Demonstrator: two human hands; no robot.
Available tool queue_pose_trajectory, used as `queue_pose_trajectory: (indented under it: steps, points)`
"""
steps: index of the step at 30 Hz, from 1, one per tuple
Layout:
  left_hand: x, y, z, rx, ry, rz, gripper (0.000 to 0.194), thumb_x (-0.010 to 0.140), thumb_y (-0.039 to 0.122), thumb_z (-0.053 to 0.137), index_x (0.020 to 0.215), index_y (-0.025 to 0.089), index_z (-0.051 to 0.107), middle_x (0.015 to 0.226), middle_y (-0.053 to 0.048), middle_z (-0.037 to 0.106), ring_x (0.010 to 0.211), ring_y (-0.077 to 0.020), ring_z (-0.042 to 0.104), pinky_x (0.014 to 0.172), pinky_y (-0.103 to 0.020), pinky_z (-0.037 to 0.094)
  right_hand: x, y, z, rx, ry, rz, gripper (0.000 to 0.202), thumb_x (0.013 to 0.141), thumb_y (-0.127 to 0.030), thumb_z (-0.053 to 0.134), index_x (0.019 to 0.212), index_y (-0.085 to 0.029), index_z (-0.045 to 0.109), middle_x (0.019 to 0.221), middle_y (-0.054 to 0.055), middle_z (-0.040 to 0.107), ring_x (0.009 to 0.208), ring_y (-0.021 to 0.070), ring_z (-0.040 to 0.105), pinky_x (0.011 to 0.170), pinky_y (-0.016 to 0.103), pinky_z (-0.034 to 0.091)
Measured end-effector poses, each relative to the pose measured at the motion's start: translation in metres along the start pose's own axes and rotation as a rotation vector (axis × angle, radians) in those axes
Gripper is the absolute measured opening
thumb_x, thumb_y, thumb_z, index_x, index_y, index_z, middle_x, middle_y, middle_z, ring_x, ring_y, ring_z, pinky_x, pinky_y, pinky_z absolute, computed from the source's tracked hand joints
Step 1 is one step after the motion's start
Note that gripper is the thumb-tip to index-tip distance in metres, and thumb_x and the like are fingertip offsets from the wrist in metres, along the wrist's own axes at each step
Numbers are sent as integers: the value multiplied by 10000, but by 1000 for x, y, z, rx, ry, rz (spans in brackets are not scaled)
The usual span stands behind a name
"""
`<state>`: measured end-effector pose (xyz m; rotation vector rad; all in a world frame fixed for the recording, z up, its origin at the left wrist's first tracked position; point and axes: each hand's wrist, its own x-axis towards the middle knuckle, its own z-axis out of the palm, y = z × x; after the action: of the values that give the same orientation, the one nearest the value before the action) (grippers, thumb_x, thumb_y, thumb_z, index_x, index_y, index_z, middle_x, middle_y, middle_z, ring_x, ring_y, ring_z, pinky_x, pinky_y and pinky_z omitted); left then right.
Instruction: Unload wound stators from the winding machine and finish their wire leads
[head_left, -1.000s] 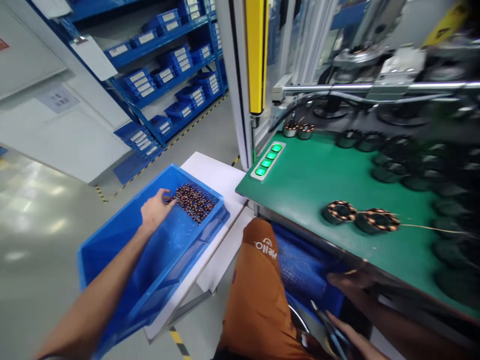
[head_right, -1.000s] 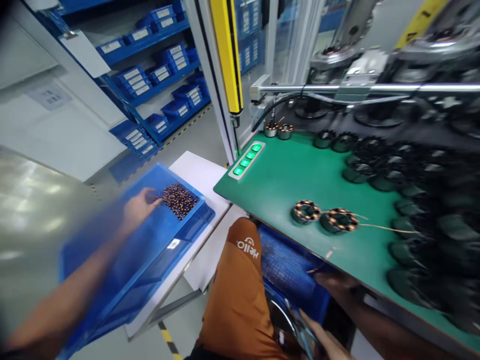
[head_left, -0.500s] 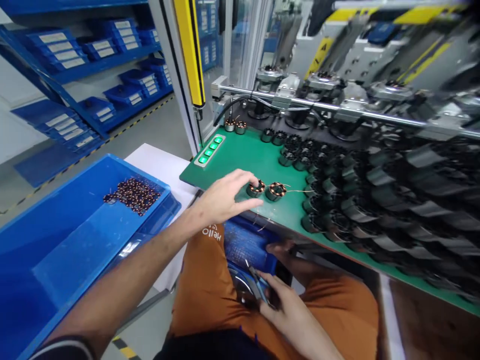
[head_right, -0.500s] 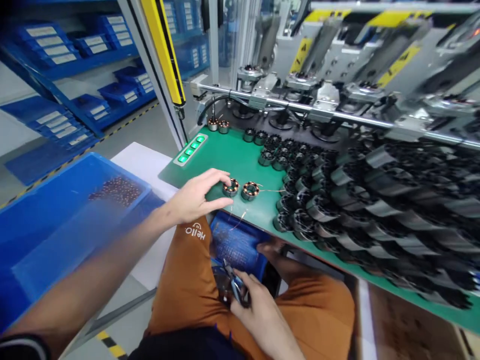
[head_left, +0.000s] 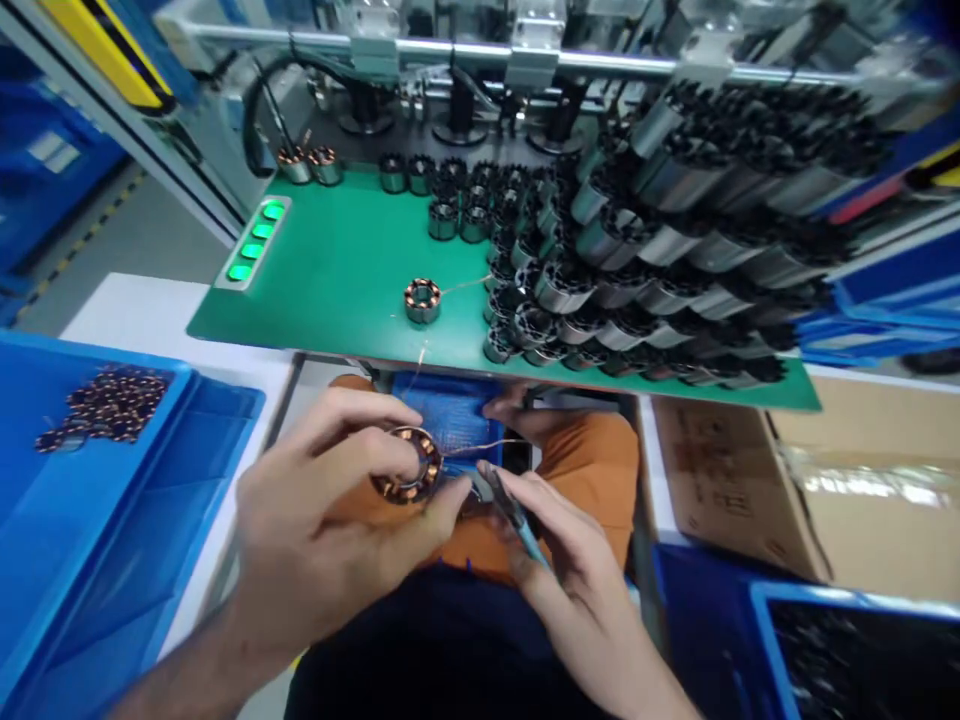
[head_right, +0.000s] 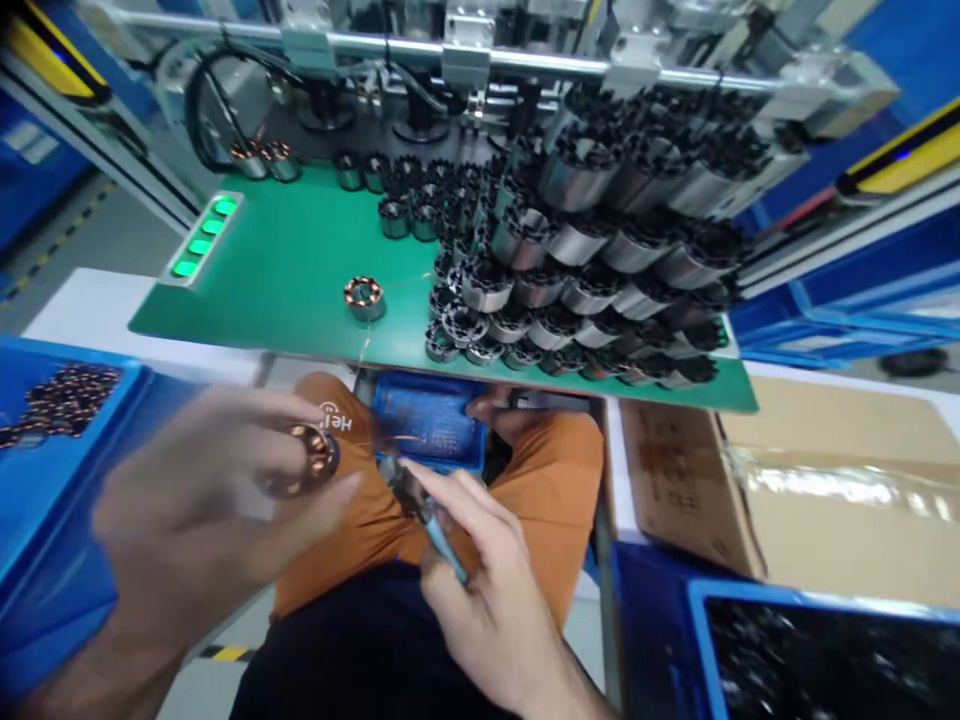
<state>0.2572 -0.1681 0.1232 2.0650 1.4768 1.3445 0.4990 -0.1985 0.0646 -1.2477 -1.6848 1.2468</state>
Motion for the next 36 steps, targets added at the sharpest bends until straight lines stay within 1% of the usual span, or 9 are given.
queue_pose_trajectory:
  steps: [2,4,11,14,19,24,29,32,36]
  points:
    - [-4,5,6,5,33,-16,254,927,268,1012,919,248,758,1109,35,772,941,-108,735,790,-261,611,3,-13,2,35,27,-74,707,1010,-113,592,1620,-456,694,1188,-12,819,1021,157,772,967,261,661]
    - [-5,7,9,31,55,-39,249,938,326,1017,919,266,776,1100,50,773,913,-100,731,737,-263,604,3,-19,1,66,33,-95,731,1024,-118,591,1644,-502,652,1213,-36,806,1086,154,761,998,256,652]
    - [-8,4,12,55,76,-18,298,933,409,1024,895,284,756,1062,40,785,861,-135,736,666,-327,578,0,-14,2,125,-10,-75,804,1040,-104,599,1673,-598,573,1596,-86,734,1352,154,732,1178,291,598]
    - [-11,3,13,57,61,-26,284,948,410,1012,906,296,755,1079,41,786,891,-147,758,672,-340,594,2,-14,3,117,1,-69,771,1038,-111,610,1649,-580,611,1471,-70,788,1263,155,755,1124,292,617]
    - [-12,3,12,74,54,-52,272,967,431,988,880,313,759,1085,52,795,822,-148,755,630,-353,594,3,-16,1,71,22,-59,689,1048,-151,623,1617,-536,669,1142,-36,778,946,143,734,871,267,626]
    - [-11,3,10,42,65,-3,302,902,355,1055,858,267,769,1052,36,801,816,-130,745,623,-306,575,2,-18,1,20,47,-84,698,1014,-117,587,1601,-473,709,1043,-8,759,837,154,699,718,273,577]
    - [-13,2,9,67,59,-22,295,923,339,1039,859,275,758,1067,39,799,834,-138,747,654,-325,586,4,-20,4,30,68,-94,754,972,-72,594,1588,-487,724,950,-24,738,773,147,687,637,251,533]
    - [-15,-2,11,92,57,-15,281,943,368,1020,876,287,759,1091,35,804,869,-151,766,643,-336,586,6,-16,6,62,79,-87,731,949,-59,611,1546,-449,770,938,-30,773,742,136,696,638,238,545]
    - [-18,-14,17,169,60,53,292,941,358,1024,884,275,750,1077,15,817,875,-149,781,626,-322,569,14,-3,9,146,48,-39,690,886,-50,634,1464,-363,845,1053,-9,869,868,163,793,814,267,643]
